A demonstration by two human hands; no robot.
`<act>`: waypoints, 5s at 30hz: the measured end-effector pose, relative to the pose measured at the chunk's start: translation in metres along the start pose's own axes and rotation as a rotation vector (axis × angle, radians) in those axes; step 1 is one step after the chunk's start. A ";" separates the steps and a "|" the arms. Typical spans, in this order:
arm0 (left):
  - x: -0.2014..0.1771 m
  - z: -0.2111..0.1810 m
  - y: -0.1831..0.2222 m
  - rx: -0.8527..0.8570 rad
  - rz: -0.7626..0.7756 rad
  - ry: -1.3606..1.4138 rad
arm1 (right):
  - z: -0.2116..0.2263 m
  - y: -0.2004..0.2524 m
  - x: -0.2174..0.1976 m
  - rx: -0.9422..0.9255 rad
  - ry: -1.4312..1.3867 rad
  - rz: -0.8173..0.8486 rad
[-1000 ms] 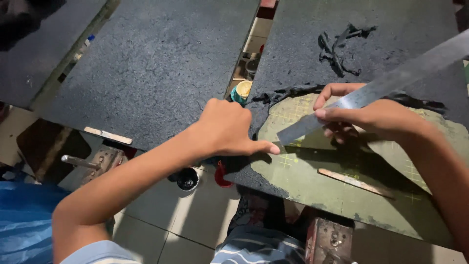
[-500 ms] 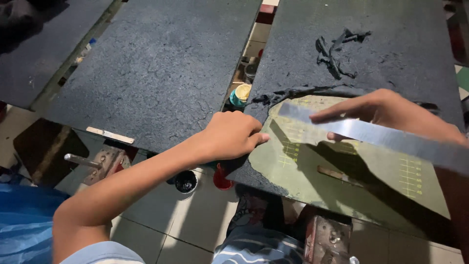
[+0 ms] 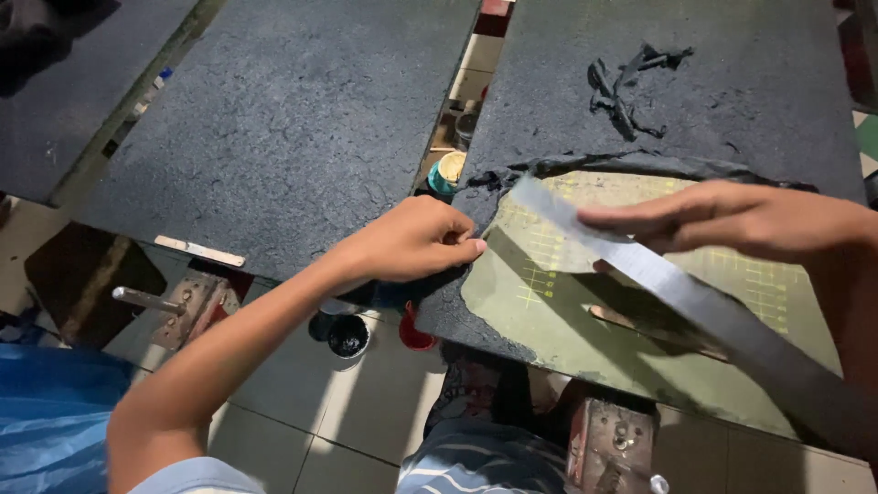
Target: Scraping off dried ink or adhesive residue from a screen printing pallet using a metal ruler as a scraper.
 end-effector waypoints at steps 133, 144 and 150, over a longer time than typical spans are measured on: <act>0.018 0.005 -0.042 -0.081 -0.041 -0.420 | 0.001 -0.034 0.013 -0.652 1.094 -1.038; 0.009 0.014 -0.032 0.035 -0.195 -0.082 | 0.013 -0.045 0.031 -0.616 0.998 -0.749; 0.004 0.015 -0.035 -0.009 -0.180 0.118 | 0.021 -0.040 0.055 -0.720 0.944 -0.754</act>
Point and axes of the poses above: each hand's wrist, its own y-axis away from the middle knuckle, its own x-axis out of the palm, z = x × y, the point moved 3 cm from there along -y, towards the middle knuckle, and after that the axes turned 11 degrees about -z, right-handed, at the moved point
